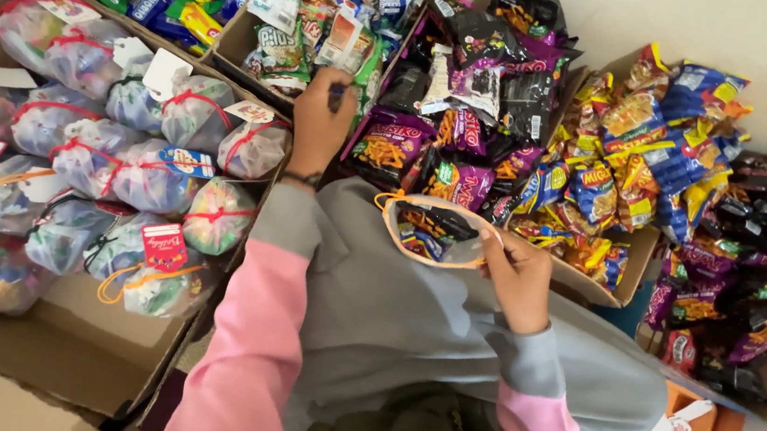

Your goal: The person places snacks into small plastic bags and ties them with rubber bands, then places the filled bags into a cardboard box.

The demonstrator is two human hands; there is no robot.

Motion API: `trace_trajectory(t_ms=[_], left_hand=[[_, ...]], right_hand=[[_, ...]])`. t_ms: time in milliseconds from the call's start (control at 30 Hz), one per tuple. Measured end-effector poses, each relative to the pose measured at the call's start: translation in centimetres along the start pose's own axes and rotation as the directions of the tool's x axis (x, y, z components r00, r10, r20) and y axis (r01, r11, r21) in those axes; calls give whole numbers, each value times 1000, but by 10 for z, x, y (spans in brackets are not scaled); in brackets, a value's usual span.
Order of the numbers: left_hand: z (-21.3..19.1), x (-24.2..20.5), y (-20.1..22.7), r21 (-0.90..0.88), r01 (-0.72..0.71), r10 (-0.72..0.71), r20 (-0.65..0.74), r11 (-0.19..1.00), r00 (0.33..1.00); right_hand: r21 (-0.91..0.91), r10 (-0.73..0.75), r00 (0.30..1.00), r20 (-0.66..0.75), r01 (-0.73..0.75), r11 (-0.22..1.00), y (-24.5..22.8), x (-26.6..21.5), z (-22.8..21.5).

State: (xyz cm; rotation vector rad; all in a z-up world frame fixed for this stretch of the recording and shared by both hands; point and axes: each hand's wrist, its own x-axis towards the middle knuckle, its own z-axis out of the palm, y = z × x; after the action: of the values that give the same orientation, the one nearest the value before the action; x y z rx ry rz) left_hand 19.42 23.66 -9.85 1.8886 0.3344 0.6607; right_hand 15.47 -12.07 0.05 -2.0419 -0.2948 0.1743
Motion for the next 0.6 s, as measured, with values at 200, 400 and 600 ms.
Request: trace_trajectory(t_ms=[200, 400, 600], left_hand=[[-37, -60, 94, -266, -81, 50, -124, 960, 991], [-39, -123, 182, 1, -259, 251, 247, 966, 936], [-34, -143, 190, 97, -519, 484, 250, 849, 839]], right_hand=[[58, 23, 1000, -17, -22, 998, 5, -8, -4], [106, 78, 997, -23, -75, 992, 8, -17, 3], [128, 133, 990, -56, -125, 984, 30, -13, 10]])
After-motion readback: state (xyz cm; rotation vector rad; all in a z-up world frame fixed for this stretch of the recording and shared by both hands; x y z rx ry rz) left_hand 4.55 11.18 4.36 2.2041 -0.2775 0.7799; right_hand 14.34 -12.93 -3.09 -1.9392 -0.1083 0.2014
